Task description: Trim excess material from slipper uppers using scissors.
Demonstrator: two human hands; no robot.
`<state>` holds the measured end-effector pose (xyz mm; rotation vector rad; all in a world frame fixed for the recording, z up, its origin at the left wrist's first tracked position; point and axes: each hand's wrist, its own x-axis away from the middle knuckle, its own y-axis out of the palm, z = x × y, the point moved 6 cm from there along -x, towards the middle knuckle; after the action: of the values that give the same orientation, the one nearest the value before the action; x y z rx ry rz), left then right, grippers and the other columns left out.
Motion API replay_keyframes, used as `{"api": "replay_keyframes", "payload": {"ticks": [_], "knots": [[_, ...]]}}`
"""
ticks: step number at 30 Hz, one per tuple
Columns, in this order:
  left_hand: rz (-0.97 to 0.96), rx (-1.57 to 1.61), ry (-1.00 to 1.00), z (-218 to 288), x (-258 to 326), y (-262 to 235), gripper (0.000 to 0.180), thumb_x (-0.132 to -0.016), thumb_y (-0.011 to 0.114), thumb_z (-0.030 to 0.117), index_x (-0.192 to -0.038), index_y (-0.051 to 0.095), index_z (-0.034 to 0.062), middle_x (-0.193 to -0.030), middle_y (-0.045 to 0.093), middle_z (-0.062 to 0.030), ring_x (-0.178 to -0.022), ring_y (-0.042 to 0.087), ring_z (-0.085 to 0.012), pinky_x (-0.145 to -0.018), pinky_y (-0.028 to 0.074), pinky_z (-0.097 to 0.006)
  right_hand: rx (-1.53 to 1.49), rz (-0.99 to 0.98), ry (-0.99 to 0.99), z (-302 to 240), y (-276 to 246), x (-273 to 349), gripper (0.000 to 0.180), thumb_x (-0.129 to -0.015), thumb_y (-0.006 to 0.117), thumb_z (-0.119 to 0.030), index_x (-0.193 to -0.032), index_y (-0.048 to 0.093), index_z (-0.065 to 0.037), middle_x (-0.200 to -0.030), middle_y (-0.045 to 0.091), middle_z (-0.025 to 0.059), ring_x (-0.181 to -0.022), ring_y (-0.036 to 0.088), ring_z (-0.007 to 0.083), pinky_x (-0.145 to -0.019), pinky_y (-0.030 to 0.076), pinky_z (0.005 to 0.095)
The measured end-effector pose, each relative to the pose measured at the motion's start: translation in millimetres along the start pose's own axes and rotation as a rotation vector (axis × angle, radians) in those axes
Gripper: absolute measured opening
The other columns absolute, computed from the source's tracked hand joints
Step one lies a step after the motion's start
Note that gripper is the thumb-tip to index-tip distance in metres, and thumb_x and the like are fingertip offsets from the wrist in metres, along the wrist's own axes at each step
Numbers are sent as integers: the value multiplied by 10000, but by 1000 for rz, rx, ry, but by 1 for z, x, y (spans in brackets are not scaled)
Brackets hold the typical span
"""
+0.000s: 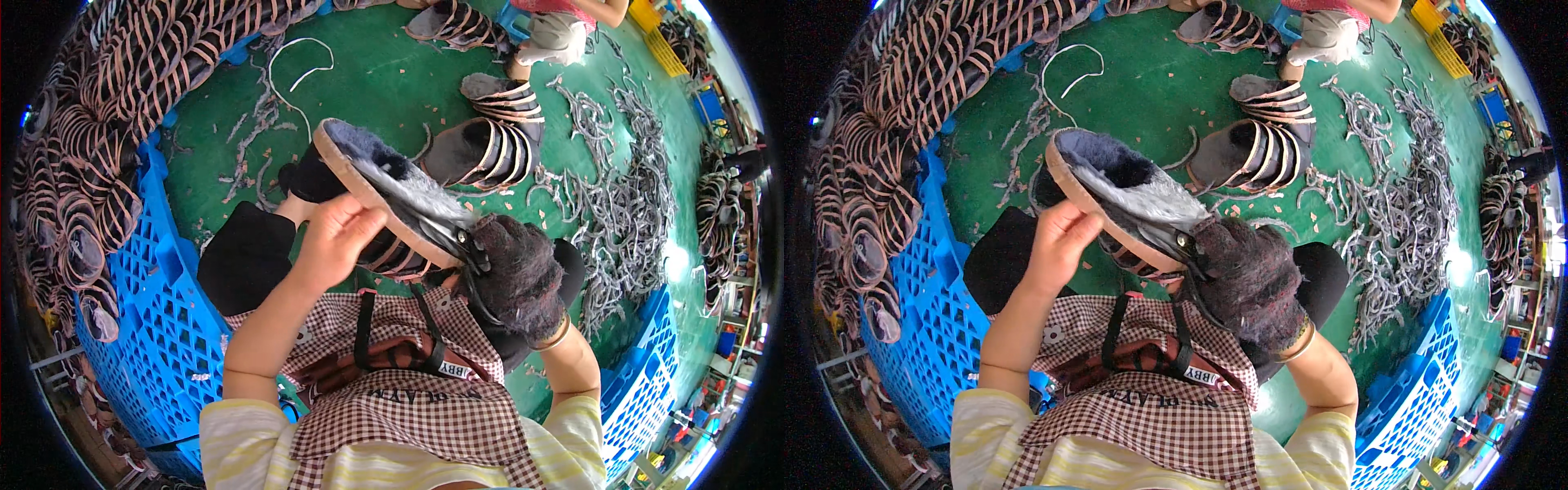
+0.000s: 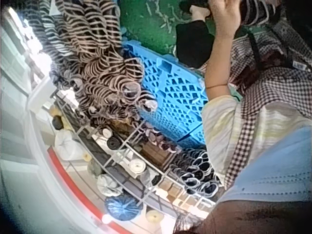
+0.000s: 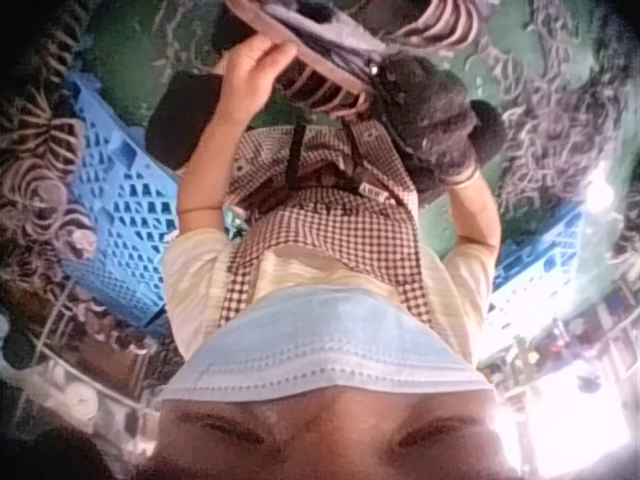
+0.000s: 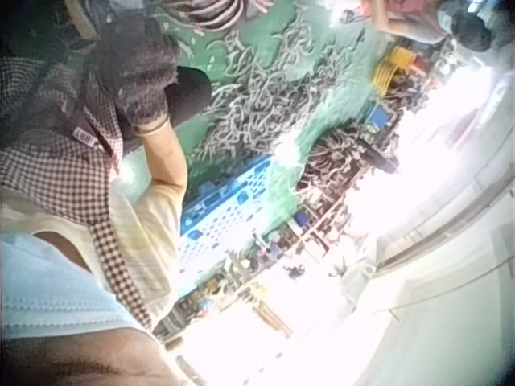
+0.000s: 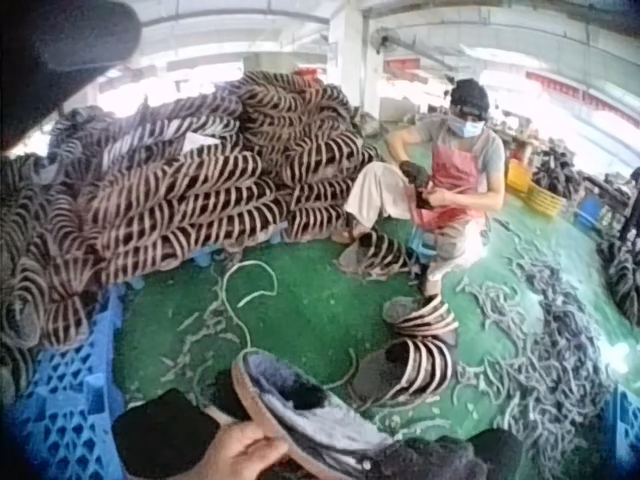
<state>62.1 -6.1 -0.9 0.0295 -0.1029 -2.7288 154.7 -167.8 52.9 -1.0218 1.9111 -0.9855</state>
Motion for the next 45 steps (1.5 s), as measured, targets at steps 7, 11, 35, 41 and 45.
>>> {"api": "replay_keyframes", "payload": {"ticks": [7,11,35,41,45], "knots": [[-55,-249,153,5,7,11,95,-802,564,63,-836,582,-24,-689,585,-86,-581,533,-136,-518,409,-265,-72,-93,24,-9,-1,-4,485,-600,713,-364,-941,560,-54,-736,569,128,-616,563,315,-521,427,396],[-96,-467,408,24,11,24,76,-784,559,35,-834,577,-19,-721,592,-119,-633,576,-240,-574,441,-309,-21,-24,-1,-13,-4,-10,535,-538,765,-317,-948,573,-34,-761,590,149,-663,590,332,-557,466,356],[89,-237,60,-2,13,-46,120,-706,547,60,-807,584,6,-1186,434,-145,-1093,427,-258,-902,366,-328,182,96,46,44,-14,-18,439,-591,734,-224,-959,558,-63,-770,583,108,-671,554,307,-616,418,395],[286,583,-72,-25,41,-92,365,-768,431,149,-1087,484,-22,-1177,496,-135,-1053,501,-242,-909,398,-354,150,240,44,66,15,-1,486,-611,715,-180,-1039,515,-65,-858,563,125,-766,538,331,-647,407,405],[411,665,-3,-27,53,-91,468,-791,432,197,-1215,412,-1,-1214,479,-121,-1092,478,-240,-940,365,-365,179,202,131,53,18,13,567,-555,705,-156,-1083,510,-85,-847,542,103,-776,529,302,-642,381,395]]}}
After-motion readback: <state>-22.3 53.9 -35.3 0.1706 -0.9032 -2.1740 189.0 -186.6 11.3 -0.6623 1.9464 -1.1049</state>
